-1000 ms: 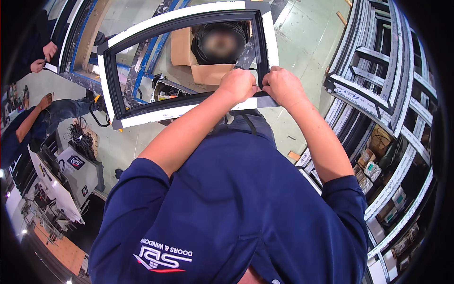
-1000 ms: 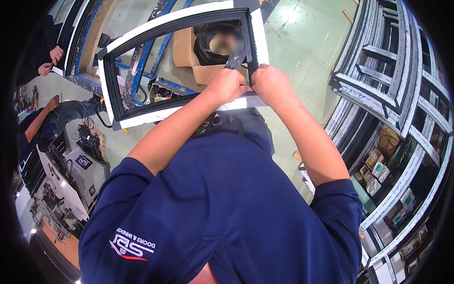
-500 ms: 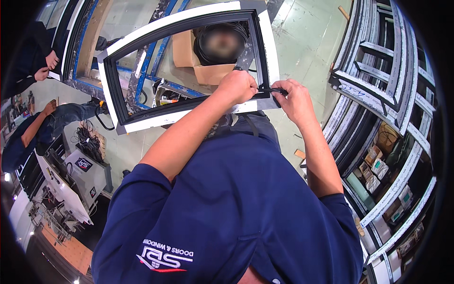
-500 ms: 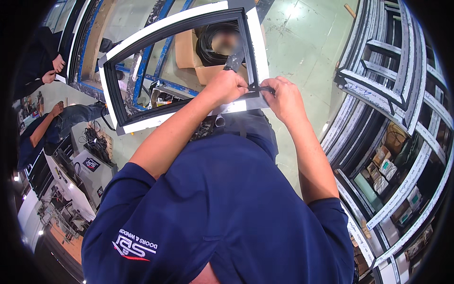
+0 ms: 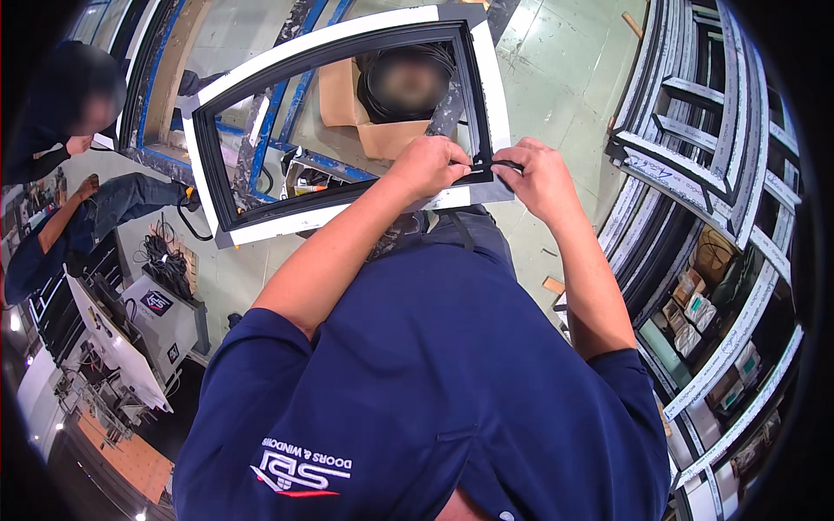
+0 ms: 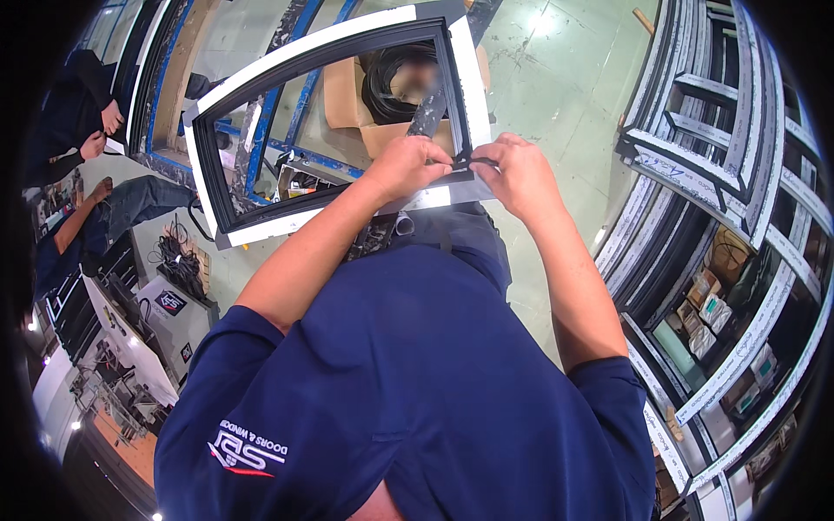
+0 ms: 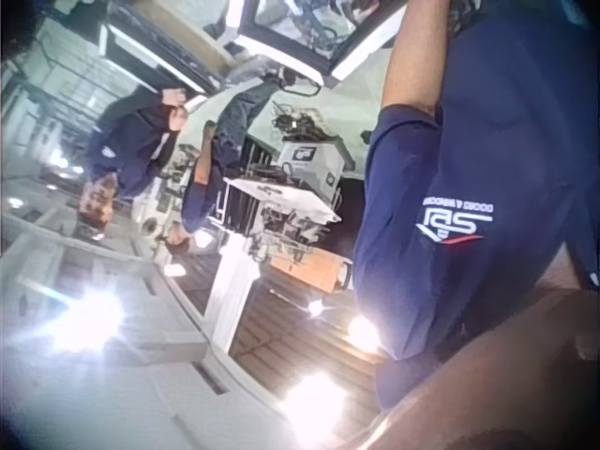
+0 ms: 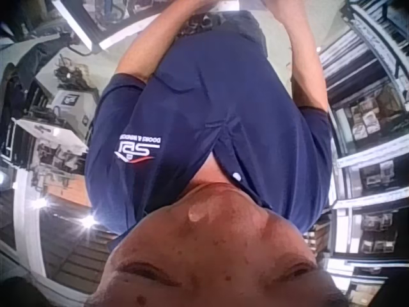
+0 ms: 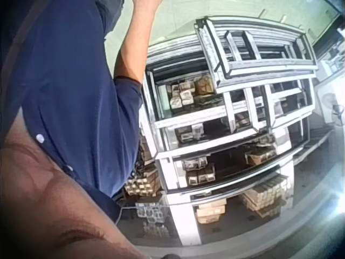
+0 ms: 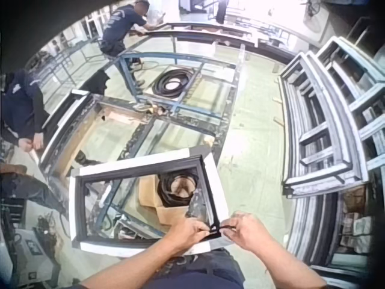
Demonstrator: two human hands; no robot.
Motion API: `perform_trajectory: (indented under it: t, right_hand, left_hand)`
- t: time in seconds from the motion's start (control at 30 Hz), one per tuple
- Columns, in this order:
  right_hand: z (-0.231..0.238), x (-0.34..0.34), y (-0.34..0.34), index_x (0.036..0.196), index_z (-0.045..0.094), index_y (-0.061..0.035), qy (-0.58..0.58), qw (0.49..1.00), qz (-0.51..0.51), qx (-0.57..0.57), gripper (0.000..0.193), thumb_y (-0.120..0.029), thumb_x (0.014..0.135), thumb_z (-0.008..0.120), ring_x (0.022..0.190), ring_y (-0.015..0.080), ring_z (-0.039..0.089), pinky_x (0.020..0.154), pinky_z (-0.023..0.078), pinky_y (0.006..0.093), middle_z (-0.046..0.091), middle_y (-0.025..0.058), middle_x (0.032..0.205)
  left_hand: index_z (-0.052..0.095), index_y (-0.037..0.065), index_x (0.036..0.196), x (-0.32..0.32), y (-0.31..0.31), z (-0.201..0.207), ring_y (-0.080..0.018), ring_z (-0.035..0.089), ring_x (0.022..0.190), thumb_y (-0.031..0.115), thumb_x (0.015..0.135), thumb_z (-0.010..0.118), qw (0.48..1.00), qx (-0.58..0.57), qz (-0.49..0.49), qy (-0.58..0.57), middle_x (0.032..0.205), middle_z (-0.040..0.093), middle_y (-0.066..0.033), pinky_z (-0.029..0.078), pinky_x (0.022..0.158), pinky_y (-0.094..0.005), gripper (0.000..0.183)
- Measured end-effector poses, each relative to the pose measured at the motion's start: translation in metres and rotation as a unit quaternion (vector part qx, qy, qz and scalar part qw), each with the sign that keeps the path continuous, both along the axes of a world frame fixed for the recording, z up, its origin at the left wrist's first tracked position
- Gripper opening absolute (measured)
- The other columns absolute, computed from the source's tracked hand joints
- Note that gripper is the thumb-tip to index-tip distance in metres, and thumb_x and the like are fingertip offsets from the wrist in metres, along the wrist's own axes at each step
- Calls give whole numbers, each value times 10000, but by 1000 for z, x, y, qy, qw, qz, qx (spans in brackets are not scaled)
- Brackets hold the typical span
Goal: Installing a black rubber gasket or seal around the perimeter of a window frame.
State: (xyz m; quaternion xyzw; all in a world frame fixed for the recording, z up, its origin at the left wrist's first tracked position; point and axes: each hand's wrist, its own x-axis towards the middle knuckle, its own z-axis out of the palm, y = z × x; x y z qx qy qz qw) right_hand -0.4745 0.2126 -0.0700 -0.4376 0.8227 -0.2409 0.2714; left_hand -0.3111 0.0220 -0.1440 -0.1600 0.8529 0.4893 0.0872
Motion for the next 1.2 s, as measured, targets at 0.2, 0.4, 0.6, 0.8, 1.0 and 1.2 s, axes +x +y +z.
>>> perform_trajectory:
  t: [0.2, 0.4, 0.6, 0.8, 1.0, 1.2]
  right_hand:
    - [6, 6, -13, 1071, 863, -76, 48, 998, 34, 25, 178, -155, 913, 874, 889, 370, 748, 818, 608, 478, 748, 144, 978]
    - [4, 8, -9, 1075, 865, -74, 45, 998, 36, 23, 181, -156, 914, 873, 897, 374, 751, 823, 612, 479, 751, 143, 973]
    - [-6, -8, 4, 1048, 872, -79, 6, 1000, 25, 13, 167, -161, 902, 866, 920, 388, 753, 839, 611, 485, 763, 159, 940]
    - [7, -34, 12, 1013, 771, -65, -145, 987, -18, 60, 266, -204, 861, 940, 714, 296, 640, 699, 554, 432, 680, 126, 807]
    - [3, -41, 50, 1068, 730, -95, -23, 997, 56, -41, 325, -253, 892, 953, 677, 255, 608, 685, 559, 413, 648, 82, 766]
    - [56, 0, 9, 1062, 839, -63, 2, 998, -13, -68, 206, -178, 902, 900, 717, 351, 733, 691, 584, 441, 778, 197, 869]
  left_hand:
    - [883, 100, 1064, -1, 4, -4, -380, 770, 1024, 291, 953, 810, 999, -23, -6, -22, 1031, 811, -169, 600, 928, -468, 234]
    - [880, 111, 1085, -3, 8, -1, -374, 775, 1050, 307, 950, 813, 999, -28, -11, -34, 1046, 815, -156, 601, 935, -466, 248]
    - [893, 163, 1087, -4, 9, 6, -390, 784, 976, 315, 937, 840, 998, 21, 27, 46, 1036, 826, -148, 618, 875, -498, 220]
    - [859, 114, 1005, -2, 2, -2, -315, 761, 992, 255, 965, 803, 998, 28, 22, 60, 1009, 798, -115, 595, 891, -445, 157]
    - [890, 147, 1047, -2, 8, 19, -364, 775, 987, 304, 946, 819, 998, -5, -3, 60, 1018, 808, -125, 613, 867, -494, 199]
    - [889, 119, 1067, 1, 12, 23, -379, 789, 1034, 278, 934, 825, 998, -34, 2, 49, 1067, 830, -139, 617, 932, -504, 217]
